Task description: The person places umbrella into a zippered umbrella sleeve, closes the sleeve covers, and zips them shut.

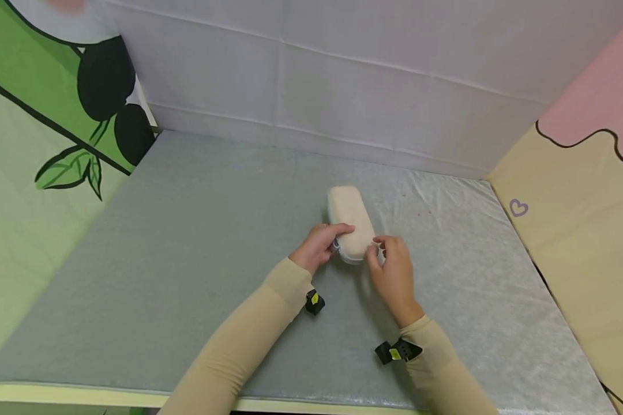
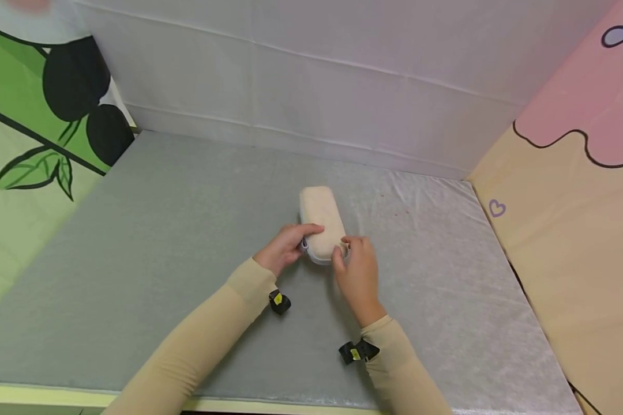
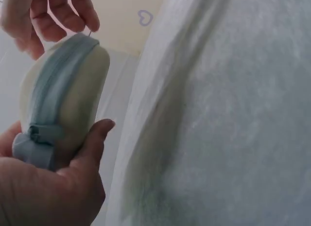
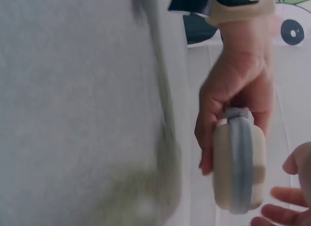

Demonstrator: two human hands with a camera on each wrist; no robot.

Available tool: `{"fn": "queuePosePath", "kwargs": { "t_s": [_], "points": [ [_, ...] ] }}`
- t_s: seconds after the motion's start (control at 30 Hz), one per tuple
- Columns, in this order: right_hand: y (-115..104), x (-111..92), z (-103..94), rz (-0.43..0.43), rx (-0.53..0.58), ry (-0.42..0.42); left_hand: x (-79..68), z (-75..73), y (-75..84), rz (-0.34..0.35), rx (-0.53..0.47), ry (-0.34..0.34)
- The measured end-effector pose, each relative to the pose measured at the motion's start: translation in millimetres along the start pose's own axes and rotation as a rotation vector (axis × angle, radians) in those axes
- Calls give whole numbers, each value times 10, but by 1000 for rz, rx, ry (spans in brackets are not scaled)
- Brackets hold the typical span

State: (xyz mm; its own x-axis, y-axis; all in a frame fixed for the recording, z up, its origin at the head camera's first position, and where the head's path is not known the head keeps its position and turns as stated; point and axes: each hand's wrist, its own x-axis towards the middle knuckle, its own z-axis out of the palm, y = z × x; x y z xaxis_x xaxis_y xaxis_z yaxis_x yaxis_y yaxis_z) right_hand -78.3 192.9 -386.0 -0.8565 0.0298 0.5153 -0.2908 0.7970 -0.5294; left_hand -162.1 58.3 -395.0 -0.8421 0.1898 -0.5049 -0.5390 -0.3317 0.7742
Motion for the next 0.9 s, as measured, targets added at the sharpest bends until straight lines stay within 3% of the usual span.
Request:
{"fn": "queuePosePath", "kwargs": {
  "t_s": [0.2,0.37,0.6,0.77,0.9],
  "points": [
    [53,14,-30,135,11,-112,-18,-35,-38,-44,310,-21],
    [98,-4,-7,154,-13,-150,-5,-37,-71,-42,541,-50],
    [141,-54,43,134,-15,-151,-31,-52,-125,-30,664,-39],
    [167,-84,68,88,-17,-134,-43,-59,-145,23,734,-13],
    [218,-86,54,54,-3,-164,-55,-82,-135,85,849,-36]
  ]
}}
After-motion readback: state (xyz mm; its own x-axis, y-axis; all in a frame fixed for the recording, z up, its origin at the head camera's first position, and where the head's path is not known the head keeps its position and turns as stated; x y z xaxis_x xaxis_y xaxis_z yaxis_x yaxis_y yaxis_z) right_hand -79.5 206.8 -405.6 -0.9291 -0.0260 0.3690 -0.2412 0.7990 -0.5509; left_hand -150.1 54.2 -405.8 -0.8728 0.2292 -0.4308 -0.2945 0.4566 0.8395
